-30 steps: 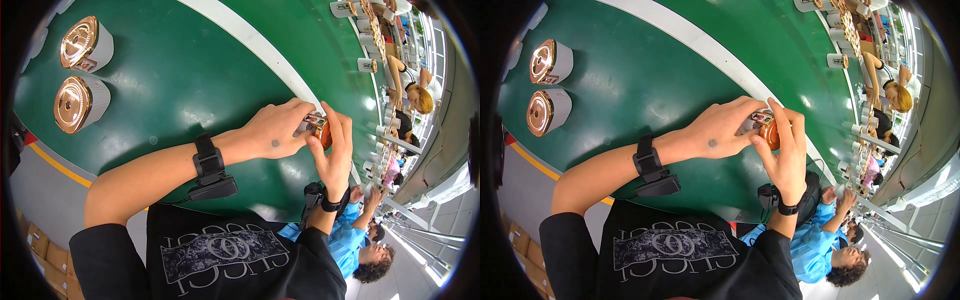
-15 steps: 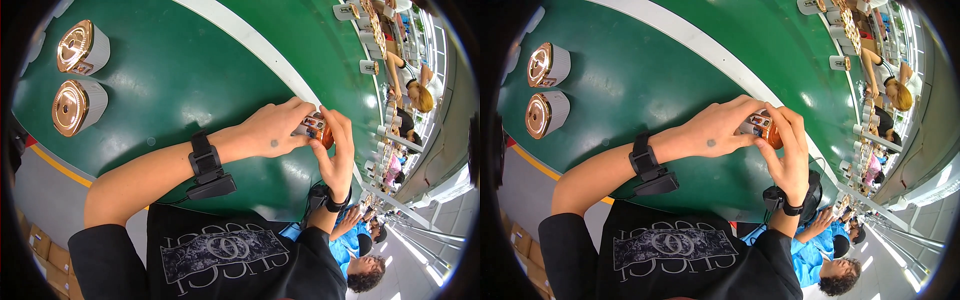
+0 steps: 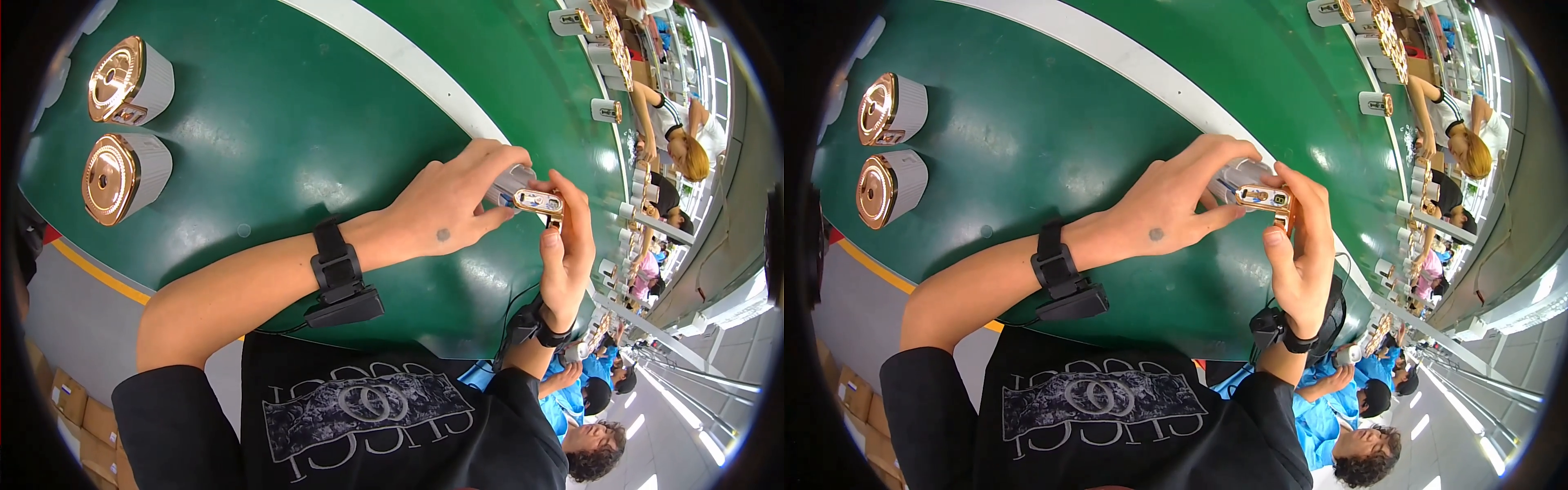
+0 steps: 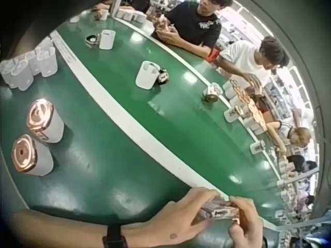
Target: The person picks up a white plastic housing and a gold-colored lid assembly, inserts the lid into the housing, and presses them together by hand. The person then places the assembled unit onto the green conveyor belt and repeats the process.
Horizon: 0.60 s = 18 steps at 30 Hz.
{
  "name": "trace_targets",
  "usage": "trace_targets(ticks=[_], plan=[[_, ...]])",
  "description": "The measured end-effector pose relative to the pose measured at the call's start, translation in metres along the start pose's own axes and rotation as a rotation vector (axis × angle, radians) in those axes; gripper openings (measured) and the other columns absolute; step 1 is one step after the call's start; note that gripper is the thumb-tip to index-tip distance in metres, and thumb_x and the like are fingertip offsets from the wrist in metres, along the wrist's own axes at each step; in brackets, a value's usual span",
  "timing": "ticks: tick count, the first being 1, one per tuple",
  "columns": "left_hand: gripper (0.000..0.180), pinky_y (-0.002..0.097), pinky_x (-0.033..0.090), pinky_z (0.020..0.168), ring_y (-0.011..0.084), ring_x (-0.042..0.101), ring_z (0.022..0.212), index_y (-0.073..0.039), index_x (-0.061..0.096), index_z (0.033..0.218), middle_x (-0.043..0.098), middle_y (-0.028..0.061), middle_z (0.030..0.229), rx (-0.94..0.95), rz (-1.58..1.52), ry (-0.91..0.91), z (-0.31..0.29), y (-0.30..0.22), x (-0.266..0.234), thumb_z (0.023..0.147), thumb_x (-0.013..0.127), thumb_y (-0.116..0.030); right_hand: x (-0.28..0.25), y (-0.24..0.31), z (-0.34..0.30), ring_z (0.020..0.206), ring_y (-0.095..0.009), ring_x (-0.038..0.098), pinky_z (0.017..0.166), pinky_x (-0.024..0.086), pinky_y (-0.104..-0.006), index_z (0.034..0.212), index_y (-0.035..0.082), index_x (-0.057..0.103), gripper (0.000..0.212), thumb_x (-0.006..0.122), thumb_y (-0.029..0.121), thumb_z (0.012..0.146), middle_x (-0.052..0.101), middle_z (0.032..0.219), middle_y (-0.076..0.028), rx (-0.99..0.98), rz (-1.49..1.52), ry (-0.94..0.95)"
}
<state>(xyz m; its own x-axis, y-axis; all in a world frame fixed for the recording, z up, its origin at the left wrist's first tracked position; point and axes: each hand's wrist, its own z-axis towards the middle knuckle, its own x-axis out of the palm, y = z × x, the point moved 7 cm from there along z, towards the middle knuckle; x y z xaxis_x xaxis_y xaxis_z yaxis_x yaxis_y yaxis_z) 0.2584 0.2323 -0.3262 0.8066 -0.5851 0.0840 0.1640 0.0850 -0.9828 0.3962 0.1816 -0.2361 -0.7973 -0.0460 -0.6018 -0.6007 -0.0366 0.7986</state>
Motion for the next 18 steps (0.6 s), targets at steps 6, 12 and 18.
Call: trace_targets(ticks=[6, 12, 18], plan=[[0.040, 0.0390, 0.062, 0.078, 0.0280, 0.078, 0.088, -0.011, 0.061, 0.131, 0.058, 0.0190, 0.140, 0.079, -0.028, -0.056, 0.000, -0.003, -0.003, 0.094, 0.075, -0.012, 0.006, 0.001, -0.001, 0.106, -0.018, 0.061, 0.091, 0.048, -0.0322, 0.146, -0.003, 0.055, 0.058, 0.056, 0.040, 0.106, 0.063, 0.121, -0.011, 0.091, 0.012, -0.091], [0.024, 0.0354, 0.061, 0.076, 0.0246, 0.077, 0.084, -0.006, 0.069, 0.116, 0.060, 0.0146, 0.140, 0.025, -0.014, -0.024, 0.004, 0.000, -0.001, 0.094, 0.075, -0.014, -0.005, -0.005, -0.005, 0.090, -0.013, 0.057, 0.077, 0.046, -0.0269, 0.139, -0.004, 0.060, 0.060, 0.054, 0.047, 0.108, 0.065, 0.114, -0.008, 0.148, 0.004, -0.171], [0.017, 0.0408, 0.058, 0.074, 0.0273, 0.075, 0.082, -0.011, 0.072, 0.104, 0.067, 0.0093, 0.122, -0.049, 0.067, -0.009, 0.004, 0.001, -0.001, 0.095, 0.074, -0.025, -0.001, -0.006, -0.003, 0.092, -0.012, 0.056, 0.079, 0.045, -0.0260, 0.136, -0.002, 0.062, 0.051, 0.057, 0.040, 0.107, 0.066, 0.113, -0.007, 0.215, -0.024, -0.154]])
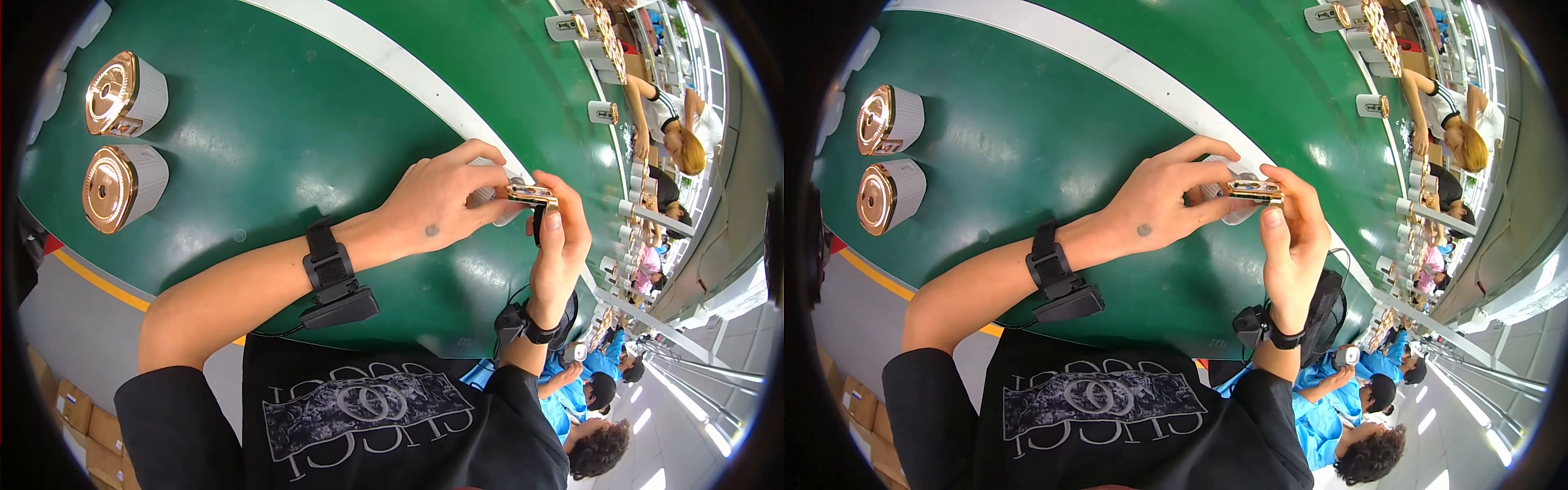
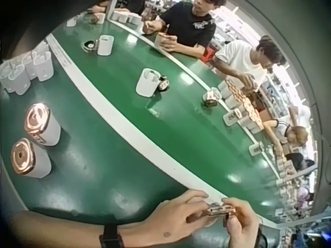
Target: The person picks up a white plastic housing and a gold-colored lid assembly, inserts the lid into the housing, and presses them together by hand. The person then places the assembled unit onto the green conveyor belt and repeats the process.
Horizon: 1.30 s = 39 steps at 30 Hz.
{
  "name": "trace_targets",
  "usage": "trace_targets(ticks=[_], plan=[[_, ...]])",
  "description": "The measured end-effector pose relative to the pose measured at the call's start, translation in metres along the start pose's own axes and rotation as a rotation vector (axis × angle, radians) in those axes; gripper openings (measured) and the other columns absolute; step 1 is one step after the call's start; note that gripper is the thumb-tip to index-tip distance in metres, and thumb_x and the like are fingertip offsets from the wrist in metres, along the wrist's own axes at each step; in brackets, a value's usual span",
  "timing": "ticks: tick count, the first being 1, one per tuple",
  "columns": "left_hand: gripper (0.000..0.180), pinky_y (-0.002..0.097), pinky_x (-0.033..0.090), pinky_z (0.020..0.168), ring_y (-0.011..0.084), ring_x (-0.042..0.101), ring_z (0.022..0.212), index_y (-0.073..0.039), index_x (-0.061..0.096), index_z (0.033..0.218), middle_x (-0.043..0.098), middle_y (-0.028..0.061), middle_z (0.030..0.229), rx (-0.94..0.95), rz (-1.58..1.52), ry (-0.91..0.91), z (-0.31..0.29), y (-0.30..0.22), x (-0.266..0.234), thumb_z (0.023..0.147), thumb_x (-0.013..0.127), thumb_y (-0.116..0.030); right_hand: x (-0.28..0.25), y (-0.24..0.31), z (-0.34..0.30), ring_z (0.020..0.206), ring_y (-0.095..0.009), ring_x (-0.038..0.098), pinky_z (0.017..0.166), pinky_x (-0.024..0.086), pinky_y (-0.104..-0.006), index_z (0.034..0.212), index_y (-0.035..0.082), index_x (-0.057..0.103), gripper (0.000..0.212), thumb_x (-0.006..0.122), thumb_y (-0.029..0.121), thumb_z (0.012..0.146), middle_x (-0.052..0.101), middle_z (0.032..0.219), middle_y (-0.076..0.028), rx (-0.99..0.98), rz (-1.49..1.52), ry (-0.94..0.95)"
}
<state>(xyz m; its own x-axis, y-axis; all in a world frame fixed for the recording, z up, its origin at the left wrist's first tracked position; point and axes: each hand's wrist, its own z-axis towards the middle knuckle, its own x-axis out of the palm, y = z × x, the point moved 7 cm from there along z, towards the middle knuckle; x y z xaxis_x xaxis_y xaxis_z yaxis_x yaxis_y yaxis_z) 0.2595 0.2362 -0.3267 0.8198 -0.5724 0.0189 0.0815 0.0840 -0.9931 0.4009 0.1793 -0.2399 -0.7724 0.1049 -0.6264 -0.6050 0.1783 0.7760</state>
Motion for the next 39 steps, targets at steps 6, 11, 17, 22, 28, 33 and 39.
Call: trace_targets(ticks=[6, 11, 17, 22, 28, 33, 39], plan=[[0.018, 0.0435, 0.057, 0.073, 0.0318, 0.074, 0.083, -0.006, 0.064, 0.106, 0.068, 0.0112, 0.117, 0.006, -0.035, -0.052, 0.001, 0.003, 0.002, 0.096, 0.070, -0.019, 0.006, 0.005, 0.009, 0.095, -0.016, 0.065, 0.085, 0.052, -0.0305, 0.131, 0.000, 0.065, 0.042, 0.068, 0.030, 0.101, 0.066, 0.110, -0.007, -0.114, -0.096, -0.064], [0.030, 0.0405, 0.056, 0.067, 0.0277, 0.070, 0.071, -0.003, 0.052, 0.119, 0.070, 0.0138, 0.110, -0.085, -0.097, -0.054, 0.000, 0.005, -0.001, 0.096, 0.068, -0.014, 0.008, 0.000, 0.009, 0.094, -0.018, 0.066, 0.085, 0.053, -0.0334, 0.129, 0.001, 0.066, 0.041, 0.070, 0.028, 0.098, 0.067, 0.110, -0.009, -0.093, -0.110, -0.073], [0.037, 0.0398, 0.057, 0.064, 0.0265, 0.072, 0.067, -0.002, 0.046, 0.127, 0.072, 0.0185, 0.110, -0.093, -0.111, -0.018, 0.003, 0.009, -0.001, 0.097, 0.065, -0.012, 0.009, 0.009, 0.008, 0.089, -0.022, 0.066, 0.082, 0.053, -0.0349, 0.127, 0.003, 0.067, 0.039, 0.074, 0.021, 0.093, 0.067, 0.108, -0.012, -0.235, -0.347, -0.087], [0.034, 0.0433, 0.056, 0.067, 0.0328, 0.073, 0.075, -0.001, 0.048, 0.124, 0.073, 0.0219, 0.105, -0.088, -0.142, 0.019, 0.003, 0.011, 0.001, 0.097, 0.065, -0.014, 0.010, 0.012, 0.008, 0.086, -0.023, 0.066, 0.080, 0.053, -0.0346, 0.126, 0.003, 0.068, 0.038, 0.075, 0.017, 0.091, 0.067, 0.107, -0.013, -0.212, -0.375, -0.073], [0.033, 0.0385, 0.057, 0.064, 0.0249, 0.075, 0.072, -0.002, 0.050, 0.125, 0.074, 0.0177, 0.091, -0.053, -0.192, 0.056, 0.004, 0.007, 0.003, 0.098, 0.067, -0.012, -0.002, 0.010, 0.007, 0.085, -0.019, 0.066, 0.076, 0.054, -0.0336, 0.122, 0.001, 0.069, 0.031, 0.072, 0.015, 0.094, 0.068, 0.107, -0.012, -0.124, -0.328, -0.100], [0.032, 0.0367, 0.058, 0.065, 0.0250, 0.075, 0.075, -0.005, 0.055, 0.125, 0.074, 0.0163, 0.102, -0.028, -0.154, 0.037, 0.005, 0.009, 0.005, 0.097, 0.069, -0.011, -0.010, 0.001, 0.006, 0.079, -0.015, 0.063, 0.071, 0.053, -0.0321, 0.120, -0.001, 0.070, 0.028, 0.067, 0.018, 0.099, 0.070, 0.102, -0.011, -0.064, -0.262, -0.139], [0.022, 0.0352, 0.059, 0.064, 0.0241, 0.074, 0.073, -0.009, 0.068, 0.117, 0.070, 0.0097, 0.125, 0.184, 0.091, -0.134, -0.004, -0.009, 0.000, 0.096, 0.072, -0.011, -0.012, 0.001, 0.007, 0.078, -0.010, 0.059, 0.066, 0.043, -0.0249, 0.118, -0.002, 0.069, 0.033, 0.048, 0.022, 0.109, 0.071, 0.086, -0.007, 0.004, -0.330, -0.074]])
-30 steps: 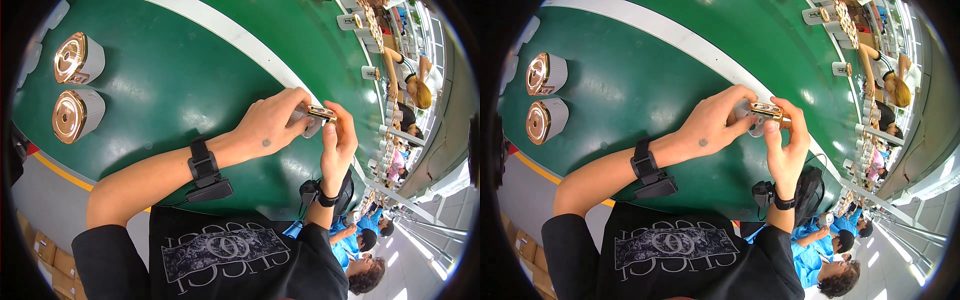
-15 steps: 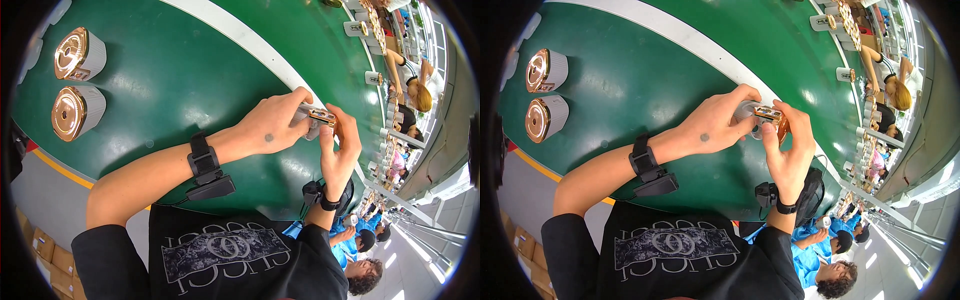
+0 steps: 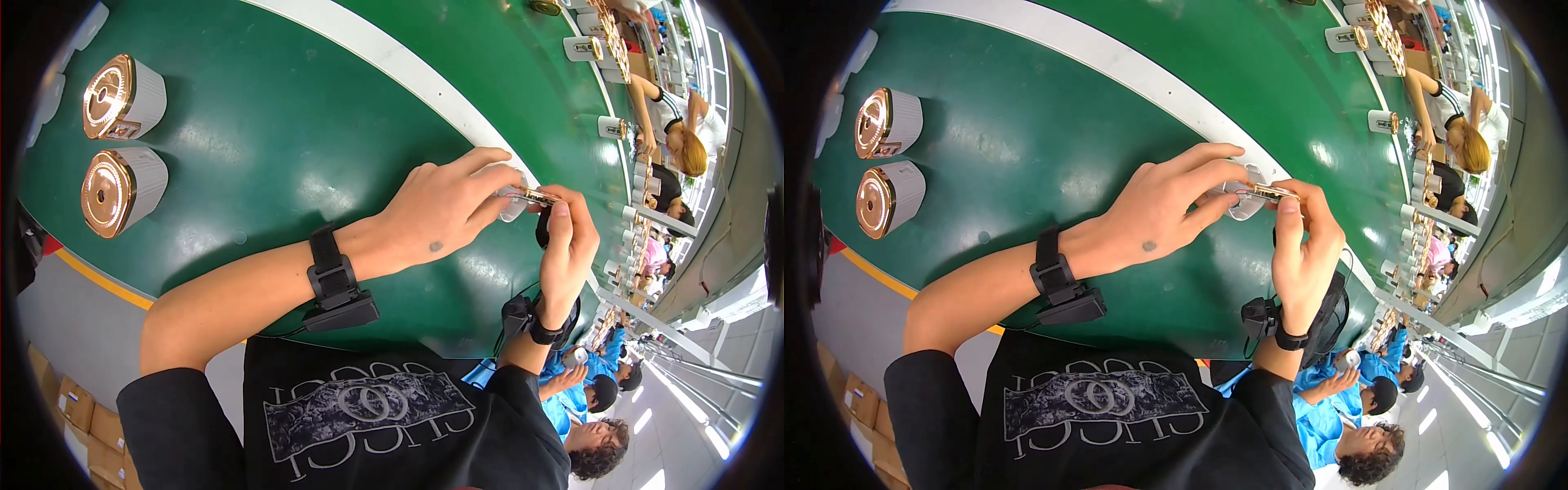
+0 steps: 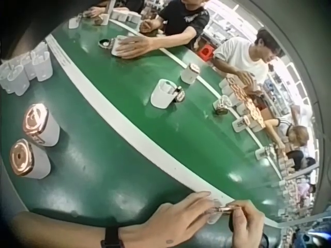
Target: The person picks up a white plastic housing and a gold-colored lid assembly, inserts the lid into the housing, and presses them together by hand. The person then places the assembled unit onto the green conveyor belt and repeats the process.
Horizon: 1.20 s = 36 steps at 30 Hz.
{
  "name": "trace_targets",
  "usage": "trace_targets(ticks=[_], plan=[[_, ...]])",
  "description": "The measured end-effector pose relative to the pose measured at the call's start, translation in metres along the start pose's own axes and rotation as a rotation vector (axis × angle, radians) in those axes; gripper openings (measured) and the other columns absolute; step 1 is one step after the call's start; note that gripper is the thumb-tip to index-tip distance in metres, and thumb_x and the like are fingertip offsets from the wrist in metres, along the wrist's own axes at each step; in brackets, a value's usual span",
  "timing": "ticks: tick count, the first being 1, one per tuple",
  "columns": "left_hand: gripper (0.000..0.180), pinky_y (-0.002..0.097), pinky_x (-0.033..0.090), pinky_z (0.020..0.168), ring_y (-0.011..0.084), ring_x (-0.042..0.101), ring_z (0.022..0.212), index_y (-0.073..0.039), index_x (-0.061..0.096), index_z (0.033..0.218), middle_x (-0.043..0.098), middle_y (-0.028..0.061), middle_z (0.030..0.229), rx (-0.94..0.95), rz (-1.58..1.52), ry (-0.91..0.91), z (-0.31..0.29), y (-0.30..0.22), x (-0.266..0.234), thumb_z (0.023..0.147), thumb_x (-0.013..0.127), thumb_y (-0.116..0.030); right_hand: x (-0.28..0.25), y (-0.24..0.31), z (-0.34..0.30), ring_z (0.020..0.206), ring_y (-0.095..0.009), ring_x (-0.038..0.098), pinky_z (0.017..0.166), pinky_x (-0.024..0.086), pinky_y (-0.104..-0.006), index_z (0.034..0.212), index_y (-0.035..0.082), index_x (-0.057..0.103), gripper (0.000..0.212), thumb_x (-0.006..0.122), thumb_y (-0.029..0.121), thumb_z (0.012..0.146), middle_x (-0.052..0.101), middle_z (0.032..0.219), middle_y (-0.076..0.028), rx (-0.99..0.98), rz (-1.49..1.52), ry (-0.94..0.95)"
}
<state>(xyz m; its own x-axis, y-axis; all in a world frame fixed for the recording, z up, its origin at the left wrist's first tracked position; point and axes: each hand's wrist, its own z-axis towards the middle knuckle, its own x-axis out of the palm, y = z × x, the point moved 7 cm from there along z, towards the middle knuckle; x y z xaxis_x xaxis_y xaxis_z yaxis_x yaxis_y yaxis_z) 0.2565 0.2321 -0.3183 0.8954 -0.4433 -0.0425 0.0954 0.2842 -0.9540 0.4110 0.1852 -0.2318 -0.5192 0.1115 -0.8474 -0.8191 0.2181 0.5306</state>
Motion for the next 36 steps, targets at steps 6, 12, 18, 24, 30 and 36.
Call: trace_targets(ticks=[6, 12, 18, 24, 30, 36], plan=[[0.014, 0.0345, 0.059, 0.061, 0.0204, 0.073, 0.070, -0.010, 0.074, 0.107, 0.070, 0.0061, 0.125, 0.084, 0.190, 0.000, -0.004, -0.009, -0.001, 0.093, 0.075, -0.013, 0.003, -0.006, 0.001, 0.072, -0.012, 0.059, 0.066, 0.043, -0.0272, 0.111, -0.002, 0.069, 0.042, 0.039, 0.027, 0.112, 0.071, 0.083, -0.008, 0.046, 0.084, 0.043], [0.014, 0.0332, 0.057, 0.059, 0.0173, 0.071, 0.067, -0.011, 0.075, 0.104, 0.069, 0.0023, 0.116, 0.032, 0.141, 0.040, -0.007, -0.007, 0.004, 0.091, 0.078, -0.016, 0.011, 0.005, -0.001, 0.072, -0.013, 0.059, 0.068, 0.044, -0.0275, 0.109, -0.003, 0.068, 0.041, 0.040, 0.027, 0.112, 0.070, 0.082, -0.008, 0.061, 0.130, 0.038], [0.013, 0.0338, 0.055, 0.065, 0.0165, 0.069, 0.070, -0.009, 0.074, 0.102, 0.066, 0.0024, 0.112, -0.126, -0.067, 0.047, -0.007, 0.003, 0.008, 0.091, 0.078, -0.015, 0.012, 0.014, -0.002, 0.073, -0.013, 0.059, 0.066, 0.044, -0.0280, 0.110, -0.002, 0.068, 0.037, 0.043, 0.026, 0.111, 0.069, 0.083, -0.006, 0.014, 0.047, 0.009], [0.018, 0.0344, 0.054, 0.068, 0.0175, 0.067, 0.074, -0.006, 0.069, 0.109, 0.064, 0.0050, 0.110, -0.111, -0.156, 0.072, -0.006, 0.010, 0.015, 0.094, 0.075, -0.014, 0.007, 0.000, -0.008, 0.075, -0.015, 0.062, 0.068, 0.048, -0.0295, 0.111, 0.000, 0.068, 0.031, 0.052, 0.026, 0.109, 0.069, 0.084, -0.008, 0.043, -0.015, -0.054], [0.028, 0.0360, 0.054, 0.067, 0.0193, 0.068, 0.072, -0.004, 0.061, 0.123, 0.067, 0.0095, 0.105, -0.212, -0.234, 0.097, -0.002, 0.006, 0.010, 0.098, 0.070, -0.013, 0.000, -0.003, -0.016, 0.075, -0.022, 0.066, 0.068, 0.052, -0.0338, 0.110, 0.001, 0.068, 0.027, 0.067, 0.026, 0.101, 0.069, 0.090, -0.012, -0.013, -0.110, -0.106], [0.033, 0.0364, 0.055, 0.063, 0.0215, 0.072, 0.070, -0.002, 0.058, 0.127, 0.072, 0.0150, 0.099, -0.355, -0.332, 0.249, -0.002, 0.011, 0.019, 0.099, 0.069, -0.014, 0.001, 0.007, -0.019, 0.074, -0.023, 0.065, 0.067, 0.051, -0.0349, 0.109, 0.002, 0.069, 0.023, 0.071, 0.022, 0.097, 0.066, 0.091, -0.012, -0.052, -0.139, -0.068]])
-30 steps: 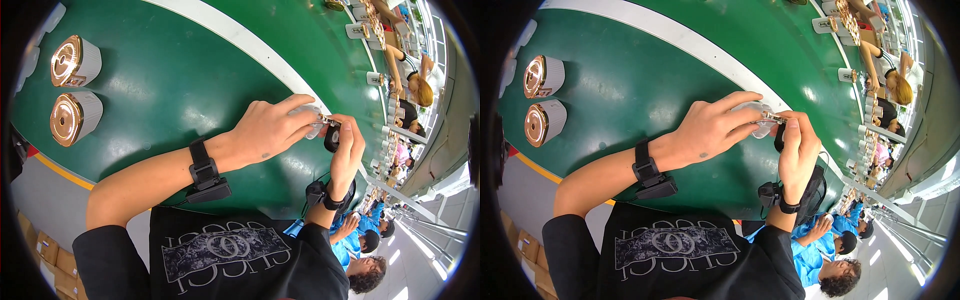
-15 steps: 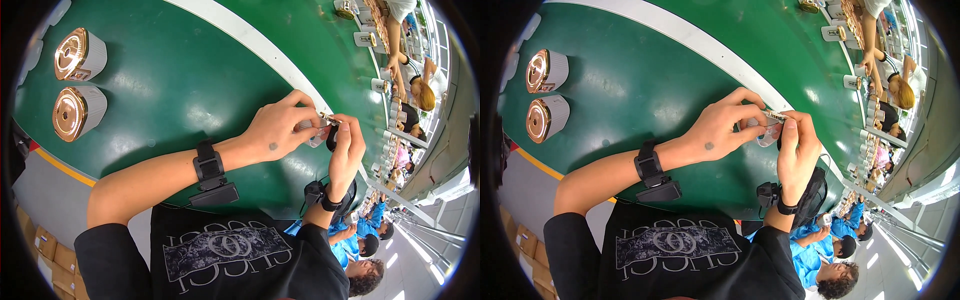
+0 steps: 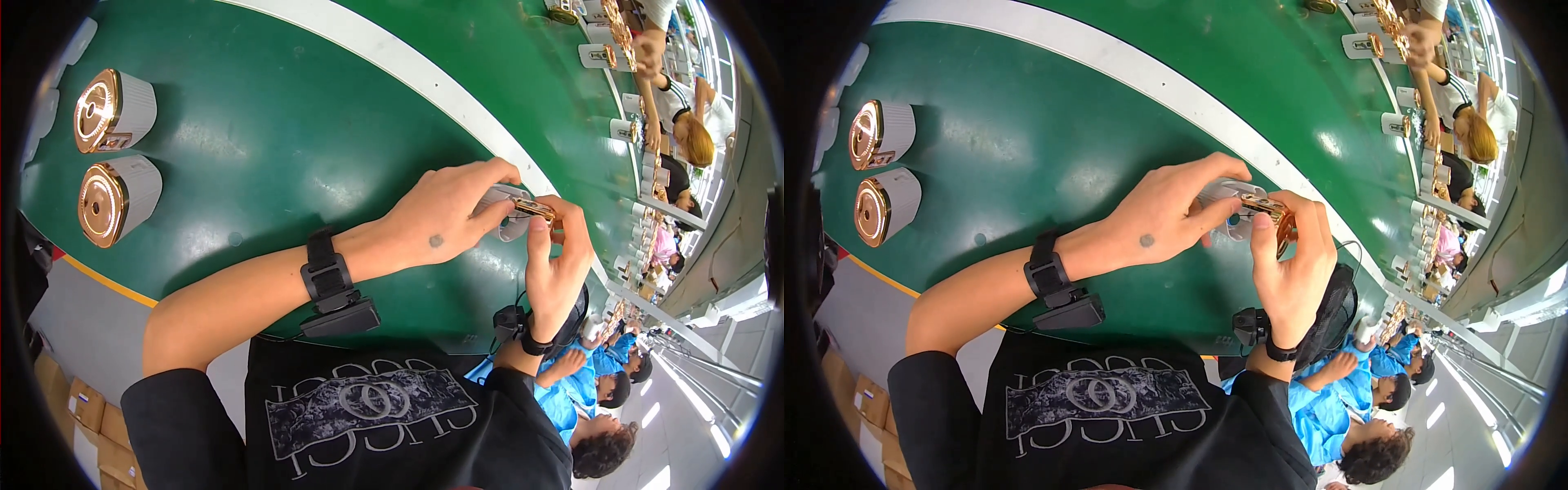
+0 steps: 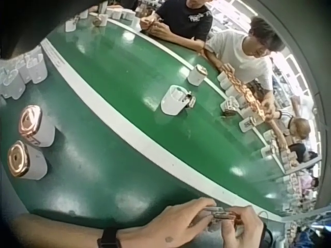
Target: The person picks up a white plastic housing and a gold-colored lid assembly, inserts the lid into the housing, and presses them together by hand. The person then places the assembled unit onto the green conveyor belt and repeats the process.
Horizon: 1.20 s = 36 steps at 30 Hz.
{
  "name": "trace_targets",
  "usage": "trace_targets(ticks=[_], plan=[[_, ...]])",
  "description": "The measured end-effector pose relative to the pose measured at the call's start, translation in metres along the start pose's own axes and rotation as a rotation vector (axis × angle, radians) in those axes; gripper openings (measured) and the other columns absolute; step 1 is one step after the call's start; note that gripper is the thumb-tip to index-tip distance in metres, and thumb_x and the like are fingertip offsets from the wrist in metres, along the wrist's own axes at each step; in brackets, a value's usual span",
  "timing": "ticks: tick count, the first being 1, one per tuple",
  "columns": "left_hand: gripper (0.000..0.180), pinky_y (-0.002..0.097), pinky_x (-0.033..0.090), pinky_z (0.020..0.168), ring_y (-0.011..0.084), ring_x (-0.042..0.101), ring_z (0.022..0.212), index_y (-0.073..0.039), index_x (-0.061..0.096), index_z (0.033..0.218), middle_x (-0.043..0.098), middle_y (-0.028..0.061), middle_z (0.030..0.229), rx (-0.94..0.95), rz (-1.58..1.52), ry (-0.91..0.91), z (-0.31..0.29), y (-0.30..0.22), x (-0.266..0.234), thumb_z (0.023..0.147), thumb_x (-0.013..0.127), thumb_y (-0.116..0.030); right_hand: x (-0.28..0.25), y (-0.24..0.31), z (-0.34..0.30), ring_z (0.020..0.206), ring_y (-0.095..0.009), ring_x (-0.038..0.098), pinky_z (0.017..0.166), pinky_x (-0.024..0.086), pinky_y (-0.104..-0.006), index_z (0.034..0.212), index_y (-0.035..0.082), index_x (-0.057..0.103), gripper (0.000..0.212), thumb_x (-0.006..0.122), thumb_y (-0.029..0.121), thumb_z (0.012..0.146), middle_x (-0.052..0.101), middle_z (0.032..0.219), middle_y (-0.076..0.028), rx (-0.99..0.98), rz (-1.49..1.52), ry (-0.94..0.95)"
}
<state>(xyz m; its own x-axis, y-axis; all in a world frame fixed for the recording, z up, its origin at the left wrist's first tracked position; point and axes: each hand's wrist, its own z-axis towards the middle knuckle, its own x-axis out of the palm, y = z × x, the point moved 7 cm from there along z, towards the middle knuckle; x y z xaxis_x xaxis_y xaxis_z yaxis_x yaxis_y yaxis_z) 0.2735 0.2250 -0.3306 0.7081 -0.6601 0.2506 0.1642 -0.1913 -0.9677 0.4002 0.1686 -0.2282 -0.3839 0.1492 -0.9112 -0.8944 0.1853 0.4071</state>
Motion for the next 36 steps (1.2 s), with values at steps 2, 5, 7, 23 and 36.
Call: trace_targets(ticks=[2, 5, 7, 23, 36], plan=[[0.033, 0.0363, 0.055, 0.062, 0.0219, 0.073, 0.070, -0.002, 0.058, 0.127, 0.072, 0.0156, 0.099, -0.041, -0.069, 0.044, 0.002, 0.005, 0.004, 0.098, 0.069, -0.015, 0.000, 0.000, -0.001, 0.072, -0.024, 0.064, 0.067, 0.051, -0.0350, 0.108, 0.003, 0.070, 0.022, 0.072, 0.021, 0.096, 0.065, 0.091, -0.011, 0.008, -0.002, 0.003], [0.038, 0.0356, 0.056, 0.065, 0.0224, 0.074, 0.073, -0.003, 0.058, 0.129, 0.072, 0.0151, 0.101, -0.016, -0.016, 0.088, 0.004, 0.009, 0.008, 0.098, 0.072, -0.018, 0.001, -0.002, -0.002, 0.072, -0.023, 0.064, 0.067, 0.050, -0.0347, 0.108, 0.003, 0.070, 0.022, 0.072, 0.021, 0.096, 0.064, 0.090, -0.011, 0.007, -0.019, -0.002], [0.039, 0.0357, 0.057, 0.066, 0.0227, 0.074, 0.073, -0.003, 0.058, 0.130, 0.072, 0.0149, 0.103, 0.014, 0.019, 0.078, 0.003, 0.006, 0.007, 0.097, 0.073, -0.019, 0.002, -0.002, -0.002, 0.072, -0.023, 0.064, 0.066, 0.050, -0.0345, 0.108, 0.003, 0.070, 0.022, 0.072, 0.021, 0.096, 0.064, 0.089, -0.011, 0.006, -0.028, -0.004], [0.052, 0.0371, 0.060, 0.074, 0.0247, 0.074, 0.082, -0.004, 0.058, 0.134, 0.063, 0.0137, 0.124, 0.125, 0.149, 0.022, -0.002, 0.004, 0.005, 0.092, 0.081, -0.023, 0.004, 0.007, 0.001, 0.074, -0.024, 0.066, 0.067, 0.052, -0.0351, 0.109, 0.003, 0.070, 0.023, 0.072, 0.021, 0.096, 0.066, 0.092, -0.012, -0.039, -0.048, -0.015], [0.050, 0.0378, 0.061, 0.077, 0.0267, 0.074, 0.087, -0.004, 0.058, 0.133, 0.064, 0.0135, 0.122, 0.136, 0.161, 0.024, -0.005, 0.008, 0.007, 0.093, 0.081, -0.025, 0.005, 0.010, -0.002, 0.081, -0.020, 0.063, 0.071, 0.049, -0.0318, 0.113, 0.002, 0.070, 0.028, 0.066, 0.028, 0.102, 0.068, 0.096, -0.010, -0.028, -0.148, 0.048]])
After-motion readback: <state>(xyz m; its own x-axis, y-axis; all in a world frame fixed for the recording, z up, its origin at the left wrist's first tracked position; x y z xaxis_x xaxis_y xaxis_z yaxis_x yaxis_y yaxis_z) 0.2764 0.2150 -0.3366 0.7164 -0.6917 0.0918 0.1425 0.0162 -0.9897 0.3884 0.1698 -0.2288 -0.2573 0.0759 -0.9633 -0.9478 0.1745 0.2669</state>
